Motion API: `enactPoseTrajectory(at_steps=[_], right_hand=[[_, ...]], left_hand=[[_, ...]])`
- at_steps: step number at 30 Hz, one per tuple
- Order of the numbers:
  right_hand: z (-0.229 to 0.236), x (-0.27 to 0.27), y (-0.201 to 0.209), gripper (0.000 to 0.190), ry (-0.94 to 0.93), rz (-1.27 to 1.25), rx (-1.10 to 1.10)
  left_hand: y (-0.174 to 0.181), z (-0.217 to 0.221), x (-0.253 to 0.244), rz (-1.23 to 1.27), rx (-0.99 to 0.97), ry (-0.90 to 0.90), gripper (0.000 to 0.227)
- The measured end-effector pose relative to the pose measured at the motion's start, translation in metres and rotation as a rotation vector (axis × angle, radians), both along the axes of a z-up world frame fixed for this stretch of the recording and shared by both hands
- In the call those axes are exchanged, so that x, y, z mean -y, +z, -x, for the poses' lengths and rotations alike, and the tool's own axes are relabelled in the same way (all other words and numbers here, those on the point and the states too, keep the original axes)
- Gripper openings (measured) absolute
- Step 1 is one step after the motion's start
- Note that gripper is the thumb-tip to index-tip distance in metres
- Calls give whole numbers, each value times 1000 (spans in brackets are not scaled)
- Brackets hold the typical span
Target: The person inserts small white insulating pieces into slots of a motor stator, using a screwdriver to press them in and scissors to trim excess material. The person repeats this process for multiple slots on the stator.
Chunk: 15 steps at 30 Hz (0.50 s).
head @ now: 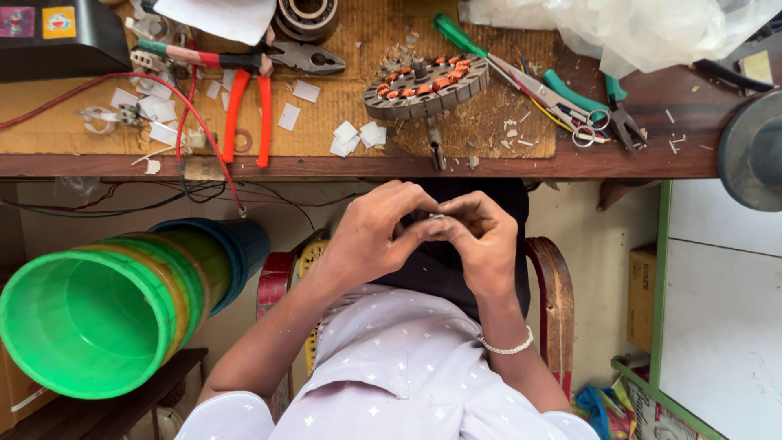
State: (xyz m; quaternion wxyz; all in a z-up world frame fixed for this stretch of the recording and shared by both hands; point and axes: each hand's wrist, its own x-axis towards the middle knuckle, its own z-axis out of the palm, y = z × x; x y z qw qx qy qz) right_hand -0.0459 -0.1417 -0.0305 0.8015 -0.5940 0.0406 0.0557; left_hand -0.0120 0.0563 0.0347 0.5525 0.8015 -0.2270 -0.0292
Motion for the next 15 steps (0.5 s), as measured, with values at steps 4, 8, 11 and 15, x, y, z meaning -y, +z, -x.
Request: enactPoseTrajectory(at_steps=[4,8,11,15], right_hand=[[2,9,-2,20,113,-372,-151],[11,12,-4,26,177,-438,-215],[14,14,-7,28,205,-475,-268],[8,14,-10,28,179,-573,-230]], left_hand=[[4,3,-3,14,41,-133,29],[5,7,-1,-9,32,-127,20],[5,10,6,-11,-48,-99,17],[13,8,17,-5,-17,-51,13]])
